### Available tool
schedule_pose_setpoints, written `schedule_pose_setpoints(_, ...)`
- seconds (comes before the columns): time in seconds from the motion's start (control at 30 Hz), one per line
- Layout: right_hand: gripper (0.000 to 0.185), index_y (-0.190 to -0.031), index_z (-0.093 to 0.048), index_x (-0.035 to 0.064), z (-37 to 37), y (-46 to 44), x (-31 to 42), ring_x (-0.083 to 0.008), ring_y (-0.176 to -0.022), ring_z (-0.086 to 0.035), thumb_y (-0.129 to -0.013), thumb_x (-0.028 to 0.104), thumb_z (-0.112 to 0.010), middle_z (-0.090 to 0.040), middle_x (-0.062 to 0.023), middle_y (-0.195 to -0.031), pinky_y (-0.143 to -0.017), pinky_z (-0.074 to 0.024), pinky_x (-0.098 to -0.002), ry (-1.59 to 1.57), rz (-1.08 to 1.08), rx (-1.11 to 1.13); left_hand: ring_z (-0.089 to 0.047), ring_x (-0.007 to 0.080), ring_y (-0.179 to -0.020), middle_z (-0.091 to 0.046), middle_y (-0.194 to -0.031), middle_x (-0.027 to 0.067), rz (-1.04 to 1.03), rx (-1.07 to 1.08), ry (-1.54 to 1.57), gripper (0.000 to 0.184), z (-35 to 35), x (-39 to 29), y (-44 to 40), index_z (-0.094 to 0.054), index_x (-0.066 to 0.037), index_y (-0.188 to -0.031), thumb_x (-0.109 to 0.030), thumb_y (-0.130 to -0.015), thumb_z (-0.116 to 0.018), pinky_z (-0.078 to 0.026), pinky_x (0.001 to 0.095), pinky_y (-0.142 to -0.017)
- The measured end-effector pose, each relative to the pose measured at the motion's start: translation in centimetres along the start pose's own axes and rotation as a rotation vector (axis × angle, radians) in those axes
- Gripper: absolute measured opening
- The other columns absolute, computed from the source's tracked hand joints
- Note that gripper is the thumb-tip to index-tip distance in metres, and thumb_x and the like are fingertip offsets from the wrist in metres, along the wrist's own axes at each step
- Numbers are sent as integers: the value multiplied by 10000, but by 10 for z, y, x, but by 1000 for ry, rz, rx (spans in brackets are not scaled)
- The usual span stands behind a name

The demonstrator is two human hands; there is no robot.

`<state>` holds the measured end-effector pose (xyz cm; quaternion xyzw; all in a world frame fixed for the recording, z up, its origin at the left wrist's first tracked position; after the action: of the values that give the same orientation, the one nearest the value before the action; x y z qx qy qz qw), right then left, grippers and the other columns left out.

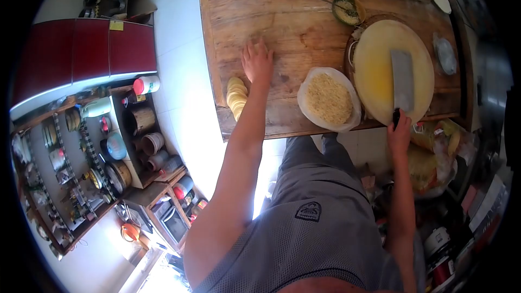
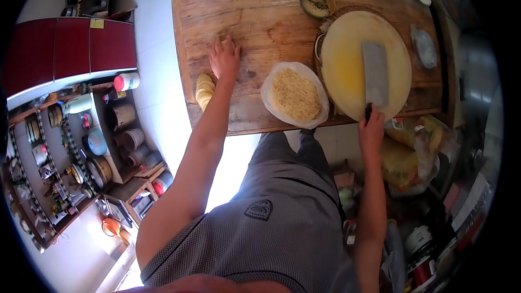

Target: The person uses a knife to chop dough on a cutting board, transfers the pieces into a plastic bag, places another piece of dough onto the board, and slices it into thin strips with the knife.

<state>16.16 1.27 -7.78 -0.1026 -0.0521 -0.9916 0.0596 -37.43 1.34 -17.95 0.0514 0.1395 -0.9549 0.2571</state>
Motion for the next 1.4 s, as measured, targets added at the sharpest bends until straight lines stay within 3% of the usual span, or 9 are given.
schedule_pose_setpoints(0.3, 550, -1464, -441, 38, 2, 3, 1, -447, -978, -589, -943, 90, -610, -494, -227, -1196, -793, -525, -482, 55, 1, -6, -512, 369, -1292, -539, -1415, 170, 104, 46, 161, 454, 8, 6, 1, -660, -176, -1311, -340, -891, -708, -438, 500, -1081)
schedule_pose_setpoints(0.73, 552, -1481, -428, 32, 0, 3, 2, -405, -878, -583, -962, 104, -602, -495, -220, -1180, -736, -515, -466, 104, -38, 12, -514, 374, -1259, -529, -1392, 169, 4, 39, 141, 501, 15, 0, 5, -618, -150, -1274, -389, -859, -764, -442, 508, -1040)
schedule_pose_setpoints(1.03, 563, -1462, -458, 50, 4, 4, 4, -431, -976, -595, -923, 98, -612, -515, -215, -1182, -801, -524, -479, 90, -5, -40, -541, 365, -1151, -571, -1280, 185, 3, -97, 276, 403, 21, 16, 5, -615, -88, -1209, -282, -876, -731, -438, 541, -948)
schedule_pose_setpoints(1.1, 557, -1454, -465, 45, 7, 4, 9, -431, -970, -594, -920, 96, -613, -519, -216, -1171, -806, -523, -482, 85, -14, -41, -539, 361, -1174, -582, -1242, 189, 273, -103, 572, 375, 17, 52, 1, -609, -48, -1184, -268, -898, -710, -435, 512, -986)
schedule_pose_setpoints(1.13, 550, -1446, -472, 40, 8, 4, 11, -431, -965, -593, -917, 95, -614, -523, -217, -1159, -811, -522, -485, 80, -18, -42, -588, 317, -1063, -616, -1118, 173, 383, -182, 581, 340, 24, 69, -3, -590, -30, -1187, -243, -934, -669, -485, 487, -926)
schedule_pose_setpoints(1.17, 550, -1446, -472, 40, 8, 4, 9, -431, -965, -593, -917, 95, -614, -523, -217, -1159, -811, -522, -485, 76, -30, -43, -588, 317, -1063, -616, -1118, 173, 372, -176, 582, 340, 30, 72, -7, -590, -30, -1187, -243, -934, -669, -485, 487, -926)
schedule_pose_setpoints(1.23, 546, -1437, -479, 34, 6, 4, 8, -433, -955, -590, -912, 92, -618, -524, -226, -1140, -813, -521, -483, 69, -6, -35, -612, 281, -958, -628, -1029, 137, 1012, -152, 1420, 339, 32, 87, 11, -572, -35, -1202, -288, -980, -612, -527, 454, -838)
schedule_pose_setpoints(1.33, 552, -1438, -472, 21, 5, 2, 7, -435, -945, -586, -909, 85, -617, -525, -232, -1132, -812, -518, -484, 62, -18, -16, -617, 264, -861, -633, -1010, 142, 967, -109, 1921, 313, 34, 81, -4, -587, -16, -1162, -284, -1010, -527, -529, 412, -725)
schedule_pose_setpoints(1.4, 556, -1432, -481, 31, 9, 2, 9, -439, -954, -590, -898, 92, -623, -530, -235, -1125, -819, -519, -490, 15, -3, -15, -623, 267, -873, -637, -1011, 150, 882, -51, 2002, 324, 50, 61, -7, -575, -11, -1169, -291, -1021, -505, -536, 420, -726)
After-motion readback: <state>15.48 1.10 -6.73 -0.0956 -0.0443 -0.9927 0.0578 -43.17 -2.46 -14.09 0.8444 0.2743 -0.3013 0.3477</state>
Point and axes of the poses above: each hand's wrist, its own y-axis away from the middle knuckle, its own z-axis out of the back of the hand, x = y × z, the point moved 10 cm from there along -y, towards the middle knuckle
